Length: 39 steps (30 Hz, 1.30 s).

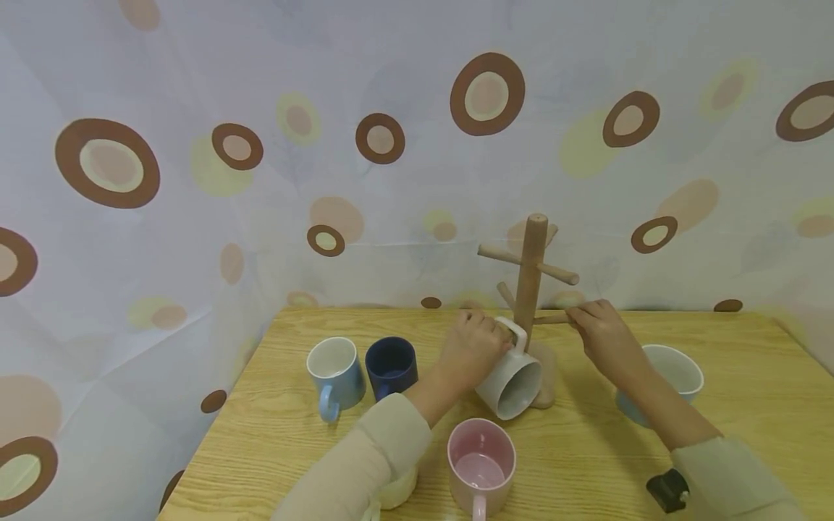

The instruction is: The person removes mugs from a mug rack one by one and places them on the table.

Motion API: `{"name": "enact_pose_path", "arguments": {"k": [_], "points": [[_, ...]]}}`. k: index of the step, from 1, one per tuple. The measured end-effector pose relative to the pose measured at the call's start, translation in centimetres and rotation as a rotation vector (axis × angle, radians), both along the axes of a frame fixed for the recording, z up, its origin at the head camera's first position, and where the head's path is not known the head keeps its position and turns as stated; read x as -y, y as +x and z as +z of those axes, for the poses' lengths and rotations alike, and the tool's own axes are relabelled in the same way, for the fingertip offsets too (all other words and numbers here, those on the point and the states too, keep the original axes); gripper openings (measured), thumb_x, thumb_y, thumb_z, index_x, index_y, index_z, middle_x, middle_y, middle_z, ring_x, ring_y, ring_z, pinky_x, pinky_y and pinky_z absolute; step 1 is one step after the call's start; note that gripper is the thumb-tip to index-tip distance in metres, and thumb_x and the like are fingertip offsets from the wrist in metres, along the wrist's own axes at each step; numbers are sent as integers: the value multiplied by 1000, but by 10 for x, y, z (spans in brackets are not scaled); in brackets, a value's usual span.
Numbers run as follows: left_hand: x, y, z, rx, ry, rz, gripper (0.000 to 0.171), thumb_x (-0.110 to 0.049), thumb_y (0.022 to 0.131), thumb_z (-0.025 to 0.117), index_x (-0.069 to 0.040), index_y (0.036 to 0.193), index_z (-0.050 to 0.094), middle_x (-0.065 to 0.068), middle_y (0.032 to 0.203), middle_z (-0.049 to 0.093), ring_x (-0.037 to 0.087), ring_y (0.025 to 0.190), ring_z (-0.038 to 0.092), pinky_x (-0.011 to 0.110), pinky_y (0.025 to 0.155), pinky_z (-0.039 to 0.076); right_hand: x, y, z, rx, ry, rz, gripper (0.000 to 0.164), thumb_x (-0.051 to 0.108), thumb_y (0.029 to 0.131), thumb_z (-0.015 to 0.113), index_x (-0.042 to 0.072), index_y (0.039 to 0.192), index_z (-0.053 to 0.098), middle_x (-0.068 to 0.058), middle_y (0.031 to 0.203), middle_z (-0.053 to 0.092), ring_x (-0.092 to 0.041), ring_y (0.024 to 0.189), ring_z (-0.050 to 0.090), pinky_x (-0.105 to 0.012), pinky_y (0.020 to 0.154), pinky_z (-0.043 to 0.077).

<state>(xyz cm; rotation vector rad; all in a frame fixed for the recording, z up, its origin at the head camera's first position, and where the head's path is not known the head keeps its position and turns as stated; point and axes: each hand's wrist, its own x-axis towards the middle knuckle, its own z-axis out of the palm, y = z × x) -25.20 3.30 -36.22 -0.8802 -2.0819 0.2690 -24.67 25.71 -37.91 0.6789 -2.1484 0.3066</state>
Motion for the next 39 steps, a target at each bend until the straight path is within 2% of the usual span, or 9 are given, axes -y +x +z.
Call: {"name": "enact_pose_path", "arguments": {"k": [6,16,25,34,39], "points": [[-4,5,-2,-32,-11,-25,23,-43,80,61,-22,78,70,-8,75,67,8,73,59,24,68,42,-1,-5,3,38,28,-15,21,-16,66,66,-4,83,64,-10,74,60,-22,70,51,-33,60,44],[-7,8,-2,-27,-38,7,28,-48,81,58,-23,80,70,-10,76,67,6,71,58,22,66,41,0,-10,7,97,25,-3,21,-13,70,65,-3,88,64,-11,79,64,-24,75,54,-35,64,47],[-12,12,1,0,-48,25,28,-48,82,56,-23,79,69,-11,75,65,5,72,57,22,67,42,-2,-16,5,86,11,-3,23,-13,70,65,-3,91,65,-12,79,64,-26,74,55,-36,64,48],[-17,13,0,19,-83,57,30,-49,85,53,-23,82,69,-10,77,66,6,74,59,22,66,43,-2,-22,5,119,17,-14,19,-11,73,63,-5,91,65,-14,82,64,-28,78,56,-38,66,49],[-19,15,2,35,-82,60,30,-48,85,53,-23,82,69,-10,78,66,5,74,59,22,68,43,-3,-25,3,92,18,-24,17,-8,73,65,-5,90,66,-15,81,65,-29,76,57,-39,66,49]]}}
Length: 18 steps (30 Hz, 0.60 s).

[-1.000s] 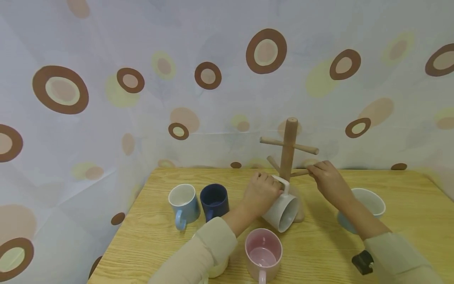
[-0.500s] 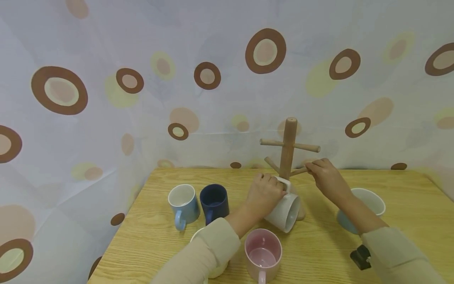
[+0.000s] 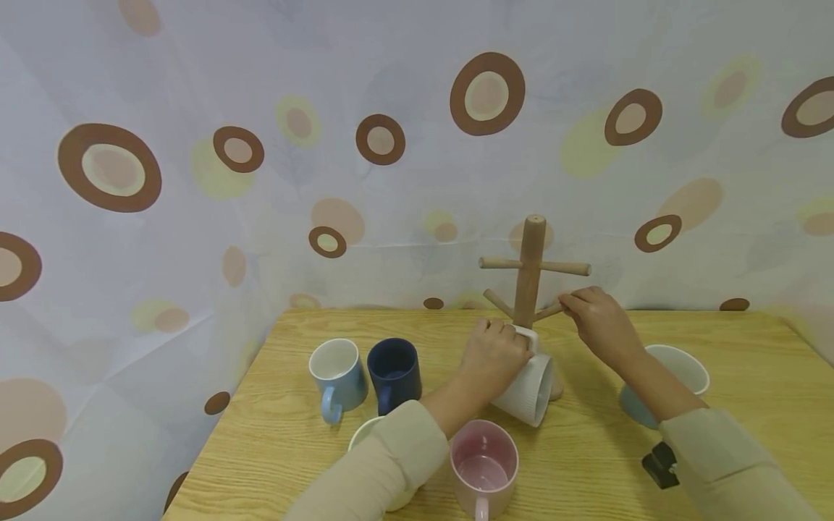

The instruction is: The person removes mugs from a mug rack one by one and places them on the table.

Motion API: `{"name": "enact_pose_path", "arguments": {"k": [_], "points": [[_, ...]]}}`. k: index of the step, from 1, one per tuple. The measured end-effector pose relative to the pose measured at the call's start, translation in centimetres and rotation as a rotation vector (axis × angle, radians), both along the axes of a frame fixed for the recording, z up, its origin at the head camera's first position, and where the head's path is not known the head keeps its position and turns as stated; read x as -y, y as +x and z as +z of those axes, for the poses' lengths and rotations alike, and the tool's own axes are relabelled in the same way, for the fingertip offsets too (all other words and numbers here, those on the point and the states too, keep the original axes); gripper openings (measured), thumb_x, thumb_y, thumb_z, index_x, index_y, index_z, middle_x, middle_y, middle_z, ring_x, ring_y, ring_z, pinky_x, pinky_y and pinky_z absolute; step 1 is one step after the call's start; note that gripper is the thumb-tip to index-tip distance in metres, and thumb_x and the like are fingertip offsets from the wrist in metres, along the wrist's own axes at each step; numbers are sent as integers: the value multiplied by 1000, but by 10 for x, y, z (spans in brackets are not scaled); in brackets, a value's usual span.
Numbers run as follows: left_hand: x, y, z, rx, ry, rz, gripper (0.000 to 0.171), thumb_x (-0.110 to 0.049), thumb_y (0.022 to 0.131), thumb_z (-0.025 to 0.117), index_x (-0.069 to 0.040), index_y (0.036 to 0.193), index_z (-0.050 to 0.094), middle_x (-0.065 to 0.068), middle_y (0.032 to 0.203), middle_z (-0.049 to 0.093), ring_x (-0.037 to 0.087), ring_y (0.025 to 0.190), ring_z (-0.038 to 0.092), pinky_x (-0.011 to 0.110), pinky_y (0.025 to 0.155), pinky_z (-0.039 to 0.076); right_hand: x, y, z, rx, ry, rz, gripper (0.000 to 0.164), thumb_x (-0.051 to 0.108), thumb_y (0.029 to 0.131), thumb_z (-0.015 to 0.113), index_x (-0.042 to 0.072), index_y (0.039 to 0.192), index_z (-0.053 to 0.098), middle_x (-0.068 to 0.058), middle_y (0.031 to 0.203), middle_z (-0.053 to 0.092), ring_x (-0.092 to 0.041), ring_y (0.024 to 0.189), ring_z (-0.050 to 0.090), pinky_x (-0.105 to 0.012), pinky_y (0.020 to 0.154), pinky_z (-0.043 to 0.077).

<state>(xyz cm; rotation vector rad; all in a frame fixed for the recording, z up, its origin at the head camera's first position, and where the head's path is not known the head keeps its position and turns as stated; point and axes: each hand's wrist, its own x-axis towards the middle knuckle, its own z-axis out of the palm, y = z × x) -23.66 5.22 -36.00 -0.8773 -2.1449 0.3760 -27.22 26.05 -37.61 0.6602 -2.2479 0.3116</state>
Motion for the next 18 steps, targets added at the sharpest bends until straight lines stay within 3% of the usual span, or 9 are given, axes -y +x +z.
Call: {"name": "enact_pose_path", "arguments": {"k": [6,12,14,18], "points": [[-1,-1,-1,47,26,4,31,-49,86,52,-23,83,68,-9,81,67,7,76,60,23,68,44,-1,3,-3,-43,-16,-14,23,-7,67,71,-3,90,66,-13,79,65,-29,76,58,-40,66,49],[7,-5,-1,151,111,-31,31,-57,82,52,-30,85,67,-12,84,67,7,82,60,23,72,44,-2,16,1,-139,-58,-68,34,-1,63,76,-6,94,63,-20,85,62,-36,78,56,-45,69,47],[12,-7,-1,208,131,-44,34,-60,80,52,-29,87,67,-12,86,66,7,84,60,24,76,44,-3,22,3,-174,-94,-90,33,14,76,71,-8,98,61,-23,89,61,-39,81,55,-48,71,46],[22,-14,-2,357,166,-51,47,-65,75,54,-23,93,64,-9,93,64,9,92,59,25,81,45,-5,32,11,-219,-190,-120,59,46,90,44,-9,104,56,-26,95,59,-41,89,53,-50,77,44]]}}
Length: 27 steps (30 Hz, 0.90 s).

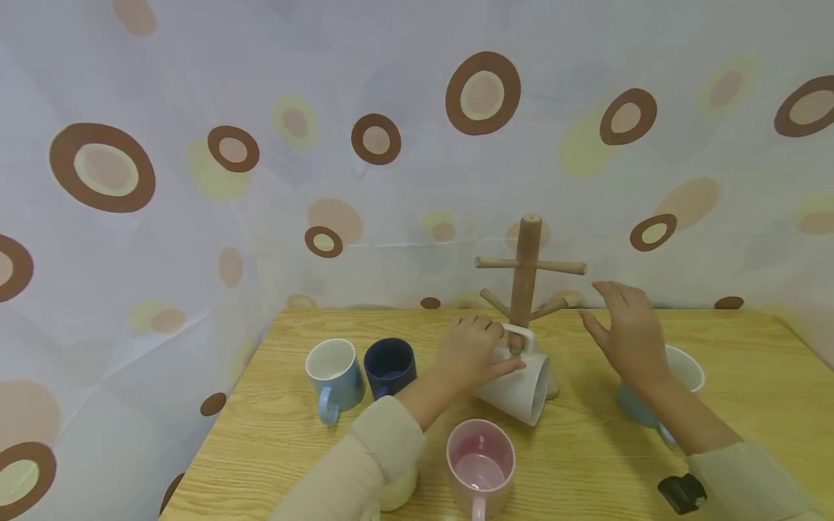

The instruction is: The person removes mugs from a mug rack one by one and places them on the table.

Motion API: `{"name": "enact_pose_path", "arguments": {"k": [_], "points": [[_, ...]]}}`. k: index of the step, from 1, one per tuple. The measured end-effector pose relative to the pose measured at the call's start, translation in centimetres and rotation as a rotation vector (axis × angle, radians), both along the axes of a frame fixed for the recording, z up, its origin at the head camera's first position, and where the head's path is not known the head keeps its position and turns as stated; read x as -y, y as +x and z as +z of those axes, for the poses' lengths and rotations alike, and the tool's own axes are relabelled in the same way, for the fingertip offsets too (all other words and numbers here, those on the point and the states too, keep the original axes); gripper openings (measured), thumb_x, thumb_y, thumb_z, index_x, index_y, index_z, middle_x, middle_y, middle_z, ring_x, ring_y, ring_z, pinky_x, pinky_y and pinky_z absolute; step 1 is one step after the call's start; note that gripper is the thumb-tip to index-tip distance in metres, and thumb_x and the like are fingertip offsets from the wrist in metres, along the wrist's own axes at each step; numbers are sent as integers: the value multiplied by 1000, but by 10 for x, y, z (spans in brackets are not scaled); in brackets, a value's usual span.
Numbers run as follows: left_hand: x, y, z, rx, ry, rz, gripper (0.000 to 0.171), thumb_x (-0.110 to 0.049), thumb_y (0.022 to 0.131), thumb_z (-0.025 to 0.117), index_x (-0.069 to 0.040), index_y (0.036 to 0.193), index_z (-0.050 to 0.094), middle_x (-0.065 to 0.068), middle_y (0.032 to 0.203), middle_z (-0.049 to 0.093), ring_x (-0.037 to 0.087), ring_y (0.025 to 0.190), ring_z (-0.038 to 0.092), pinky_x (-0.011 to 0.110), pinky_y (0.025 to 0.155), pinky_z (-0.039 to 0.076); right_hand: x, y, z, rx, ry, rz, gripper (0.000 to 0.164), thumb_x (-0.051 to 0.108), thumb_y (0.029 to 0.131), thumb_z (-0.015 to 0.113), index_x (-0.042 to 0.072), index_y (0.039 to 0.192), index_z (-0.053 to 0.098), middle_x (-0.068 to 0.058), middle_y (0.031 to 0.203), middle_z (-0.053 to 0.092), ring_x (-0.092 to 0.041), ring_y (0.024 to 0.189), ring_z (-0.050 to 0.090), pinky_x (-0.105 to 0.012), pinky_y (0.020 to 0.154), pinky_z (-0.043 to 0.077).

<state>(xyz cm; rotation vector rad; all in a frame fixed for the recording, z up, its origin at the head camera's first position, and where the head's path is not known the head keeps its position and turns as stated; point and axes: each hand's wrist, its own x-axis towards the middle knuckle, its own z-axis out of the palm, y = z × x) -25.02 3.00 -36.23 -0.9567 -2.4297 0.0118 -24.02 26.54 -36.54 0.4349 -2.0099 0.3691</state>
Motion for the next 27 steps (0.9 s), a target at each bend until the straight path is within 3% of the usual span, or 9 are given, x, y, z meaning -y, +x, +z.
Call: {"name": "enact_pose_path", "arguments": {"k": [1,4,9,11,15,20,27], "points": [[3,-2,0,41,12,-3,50,-65,73,55,-20,94,63,-8,95,63,9,94,58,25,82,45,0,2,2,-7,-22,-7,66,51,89,36,-9,106,55,-26,97,59,-41,91,52,-50,78,44],[11,-6,-3,144,49,-29,54,-64,70,61,-18,97,60,-6,98,60,10,97,56,25,80,45,-1,9,11,-27,-58,-20,70,55,88,37,-10,111,52,-28,103,55,-43,97,49,-51,80,42],[22,-9,-4,203,51,-95,62,-58,64,70,-15,106,57,-3,106,57,12,101,54,28,85,45,2,17,29,-59,-76,7,70,52,88,43,-11,117,48,-30,110,51,-44,101,46,-49,84,38],[23,-10,-5,247,42,-96,69,-58,63,71,-13,113,54,0,112,56,15,107,53,30,90,44,6,20,35,-68,-72,21,69,51,88,44,-11,119,47,-30,112,51,-44,102,45,-49,84,37],[23,-18,-9,411,72,-72,83,-56,62,74,-10,125,46,4,126,52,20,119,47,34,101,38,14,23,46,-84,-78,52,68,51,87,47,-8,121,48,-29,115,51,-44,104,45,-48,86,37],[23,-27,-14,576,118,-64,91,-50,59,79,-9,131,40,7,134,45,22,125,42,37,105,34,23,23,54,-122,-52,92,65,48,87,50,-7,121,48,-28,115,51,-42,106,46,-41,90,38],[18,-37,-17,653,38,-62,91,-52,56,79,-11,130,44,6,128,49,20,119,46,36,100,38,31,24,60,-136,-3,109,61,44,89,49,-9,119,49,-28,111,52,-40,103,48,-38,86,39]]}}
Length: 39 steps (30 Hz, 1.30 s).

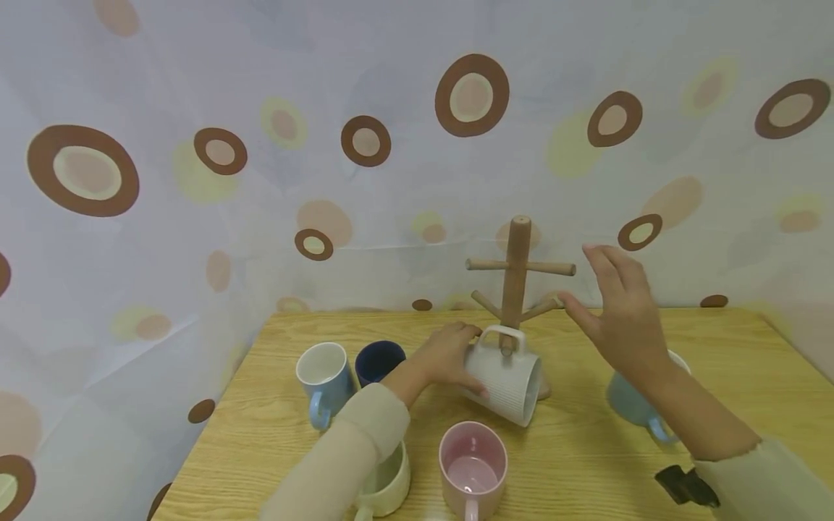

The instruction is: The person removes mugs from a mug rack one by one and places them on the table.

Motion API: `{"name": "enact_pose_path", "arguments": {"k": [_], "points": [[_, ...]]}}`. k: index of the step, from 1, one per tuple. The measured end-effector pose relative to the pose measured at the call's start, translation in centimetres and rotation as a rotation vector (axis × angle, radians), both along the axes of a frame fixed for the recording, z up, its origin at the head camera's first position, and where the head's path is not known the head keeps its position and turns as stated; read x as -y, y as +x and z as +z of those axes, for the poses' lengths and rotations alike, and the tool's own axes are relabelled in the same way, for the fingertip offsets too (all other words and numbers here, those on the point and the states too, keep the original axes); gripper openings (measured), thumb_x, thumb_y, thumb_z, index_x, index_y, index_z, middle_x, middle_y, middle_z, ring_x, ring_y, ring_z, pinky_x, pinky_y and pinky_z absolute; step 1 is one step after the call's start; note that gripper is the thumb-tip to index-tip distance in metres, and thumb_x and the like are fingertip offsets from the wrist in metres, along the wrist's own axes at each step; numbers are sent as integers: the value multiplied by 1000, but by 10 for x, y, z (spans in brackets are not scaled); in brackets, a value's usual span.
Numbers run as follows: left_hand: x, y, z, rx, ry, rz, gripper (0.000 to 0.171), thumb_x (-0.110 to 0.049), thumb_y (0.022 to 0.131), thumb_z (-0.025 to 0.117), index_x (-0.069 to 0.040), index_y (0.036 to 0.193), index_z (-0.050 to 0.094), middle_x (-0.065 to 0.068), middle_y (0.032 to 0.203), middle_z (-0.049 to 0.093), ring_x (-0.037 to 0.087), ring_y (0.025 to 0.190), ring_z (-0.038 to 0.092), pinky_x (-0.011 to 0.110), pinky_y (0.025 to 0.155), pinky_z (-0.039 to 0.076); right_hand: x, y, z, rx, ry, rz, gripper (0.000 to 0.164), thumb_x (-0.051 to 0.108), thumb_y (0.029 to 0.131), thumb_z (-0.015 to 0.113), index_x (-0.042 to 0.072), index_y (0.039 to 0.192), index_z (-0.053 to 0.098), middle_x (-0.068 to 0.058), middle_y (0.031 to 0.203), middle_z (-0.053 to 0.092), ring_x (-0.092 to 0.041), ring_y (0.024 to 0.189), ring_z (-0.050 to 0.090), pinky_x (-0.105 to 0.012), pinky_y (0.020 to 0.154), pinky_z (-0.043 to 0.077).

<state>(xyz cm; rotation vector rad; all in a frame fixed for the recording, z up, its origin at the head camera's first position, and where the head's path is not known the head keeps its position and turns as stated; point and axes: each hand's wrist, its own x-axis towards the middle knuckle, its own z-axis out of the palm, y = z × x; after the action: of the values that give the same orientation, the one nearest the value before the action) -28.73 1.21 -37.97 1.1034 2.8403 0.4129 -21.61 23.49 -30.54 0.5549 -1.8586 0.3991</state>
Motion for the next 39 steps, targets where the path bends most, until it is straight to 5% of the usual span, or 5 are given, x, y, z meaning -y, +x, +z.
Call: {"name": "enact_pose_path", "arguments": {"k": [9,15,19,39], "points": [[-6,-7,-1,88,-14,-57,87,-50,53,81,-11,123,48,2,116,56,14,105,52,28,91,43,8,1,4,28,70,21,54,39,91,46,-9,113,53,-26,103,56,-38,94,51,-40,80,42],[-7,-7,-8,155,-12,-70,89,-39,48,87,-9,122,47,2,112,58,13,102,53,23,90,43,10,-3,8,46,246,-80,31,6,72,73,-11,94,58,-22,87,58,-36,82,55,-44,74,47],[-9,-6,-7,128,-100,-46,94,-43,49,86,-10,126,43,2,117,55,17,109,49,29,95,41,11,-7,11,18,236,-86,31,-4,62,77,-9,86,58,-20,79,58,-35,76,55,-43,70,46],[-8,-12,-15,191,-10,-68,86,-35,50,87,-10,123,48,2,113,57,13,102,52,25,91,43,10,-13,11,20,206,-78,17,-8,70,69,-9,82,57,-18,77,58,-33,75,53,-40,67,45]]}}
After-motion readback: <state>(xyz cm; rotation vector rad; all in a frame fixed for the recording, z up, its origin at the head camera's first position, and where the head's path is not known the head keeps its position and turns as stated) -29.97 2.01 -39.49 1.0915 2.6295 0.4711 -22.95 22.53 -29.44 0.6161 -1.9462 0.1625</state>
